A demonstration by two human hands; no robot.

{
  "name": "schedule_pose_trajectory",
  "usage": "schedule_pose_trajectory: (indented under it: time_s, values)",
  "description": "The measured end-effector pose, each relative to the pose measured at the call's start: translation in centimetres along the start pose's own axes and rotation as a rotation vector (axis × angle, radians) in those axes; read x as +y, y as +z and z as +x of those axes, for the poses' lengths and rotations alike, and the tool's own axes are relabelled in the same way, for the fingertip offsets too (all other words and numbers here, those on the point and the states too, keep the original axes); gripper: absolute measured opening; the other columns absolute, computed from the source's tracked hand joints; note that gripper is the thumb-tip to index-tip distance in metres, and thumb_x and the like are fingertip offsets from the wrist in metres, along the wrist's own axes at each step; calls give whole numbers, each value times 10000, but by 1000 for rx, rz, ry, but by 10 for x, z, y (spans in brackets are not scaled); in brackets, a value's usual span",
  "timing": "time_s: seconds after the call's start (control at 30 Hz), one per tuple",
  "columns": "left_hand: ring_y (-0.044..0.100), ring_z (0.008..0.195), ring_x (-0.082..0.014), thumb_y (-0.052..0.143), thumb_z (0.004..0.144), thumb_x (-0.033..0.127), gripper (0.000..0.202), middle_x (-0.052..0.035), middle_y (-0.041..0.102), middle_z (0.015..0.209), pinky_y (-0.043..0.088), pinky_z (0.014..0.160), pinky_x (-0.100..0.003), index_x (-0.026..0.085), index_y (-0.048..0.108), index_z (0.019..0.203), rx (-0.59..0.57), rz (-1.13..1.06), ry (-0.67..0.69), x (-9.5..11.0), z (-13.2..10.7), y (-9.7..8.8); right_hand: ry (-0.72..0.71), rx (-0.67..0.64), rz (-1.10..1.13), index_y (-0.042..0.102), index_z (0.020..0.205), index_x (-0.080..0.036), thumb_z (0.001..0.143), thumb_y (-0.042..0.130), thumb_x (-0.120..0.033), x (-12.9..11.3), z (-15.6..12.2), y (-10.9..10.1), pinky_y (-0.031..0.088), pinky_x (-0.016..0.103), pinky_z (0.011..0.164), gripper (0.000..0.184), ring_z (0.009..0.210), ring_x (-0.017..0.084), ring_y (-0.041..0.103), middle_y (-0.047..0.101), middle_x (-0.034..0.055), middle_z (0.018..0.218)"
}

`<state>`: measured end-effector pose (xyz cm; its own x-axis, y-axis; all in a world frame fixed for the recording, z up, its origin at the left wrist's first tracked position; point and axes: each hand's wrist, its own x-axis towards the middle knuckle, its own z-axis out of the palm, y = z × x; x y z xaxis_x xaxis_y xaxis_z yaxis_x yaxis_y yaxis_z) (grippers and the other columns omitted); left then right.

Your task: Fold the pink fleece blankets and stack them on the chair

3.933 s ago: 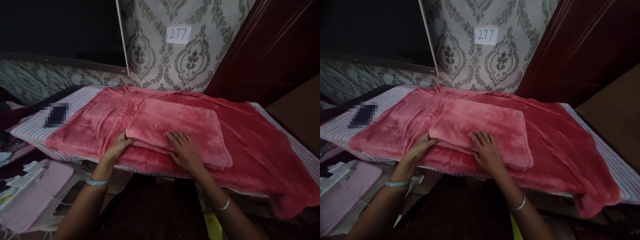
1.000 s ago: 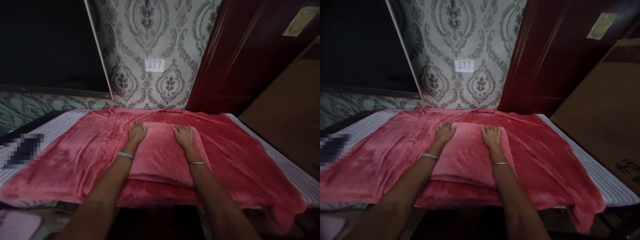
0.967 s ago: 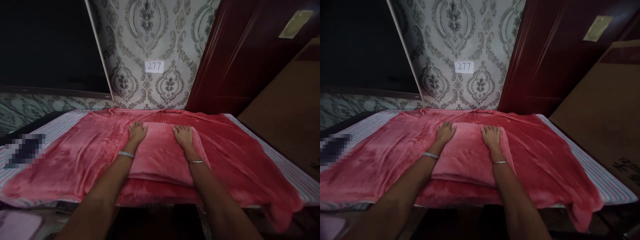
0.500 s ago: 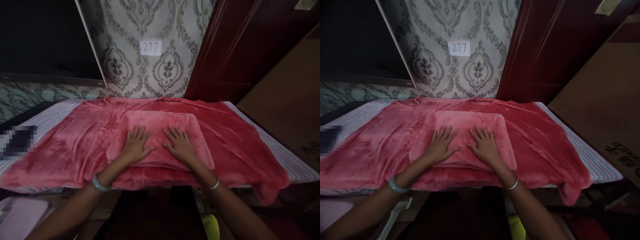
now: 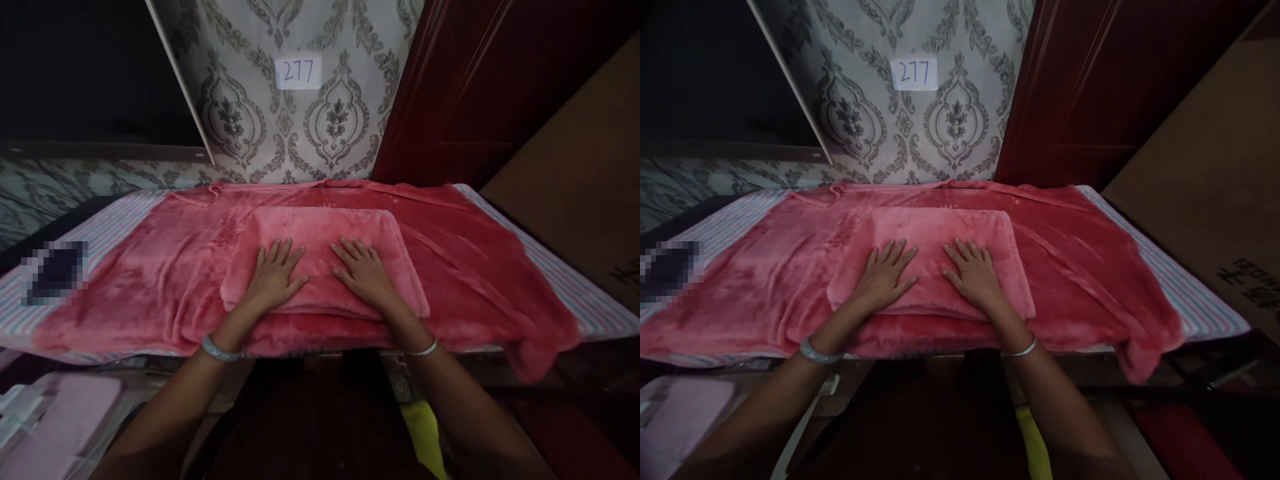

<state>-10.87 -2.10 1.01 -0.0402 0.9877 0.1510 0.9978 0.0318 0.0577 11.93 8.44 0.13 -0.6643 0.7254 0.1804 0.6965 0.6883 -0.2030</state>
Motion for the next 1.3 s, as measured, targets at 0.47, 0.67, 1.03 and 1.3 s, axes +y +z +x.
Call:
schedule_pose_trajectory:
  time_s: [0.47, 0.67, 1.03, 1.3]
  values:
    - [337, 1532, -383, 574, 942, 411, 629, -167, 405, 1642, 394, 1201, -565, 175, 475, 1517, 203, -2, 64, -83, -97, 20, -65, 285, 61, 239, 1650, -327, 981, 543, -351, 62, -127, 25, 395, 590, 1171, 736, 1543, 321, 322, 391, 107, 1652]
    - [530, 1386, -357, 480, 855, 100, 582, -175, 516, 1558, 486, 1126, -531, 151, 575, 1427, 175, 93, 42, -73, -86, 4, -96, 399, 53, 329, 1607, -275, 842, 505, -97, 59, -113, 30, 453, 555, 1151, 805, 1451, 306, 446, 496, 114, 1549]
    - [641, 1164, -326, 483, 797, 239, 468, -133, 731, 1198, 495, 1038, -495, 183, 666, 1225, 404, -34, 12, -78, -60, -63, -2, 567, 96, 622, 1261, -252, 791, 477, -198, 70, -83, -36, 537, 505, 985, 496, 1100, 312, 655, 711, 107, 1161]
    - [567, 899, -129, 539, 795, 429, 499, -17, 690, 1059, 481, 864, -271, 122, 640, 1174, 735, -402, -52, -69, -19, -210, 24, 989, 187, 666, 1081, -300, 774, 597, -320, 48, -37, -191, 551, 482, 882, 315, 951, 302, 672, 718, 71, 1062]
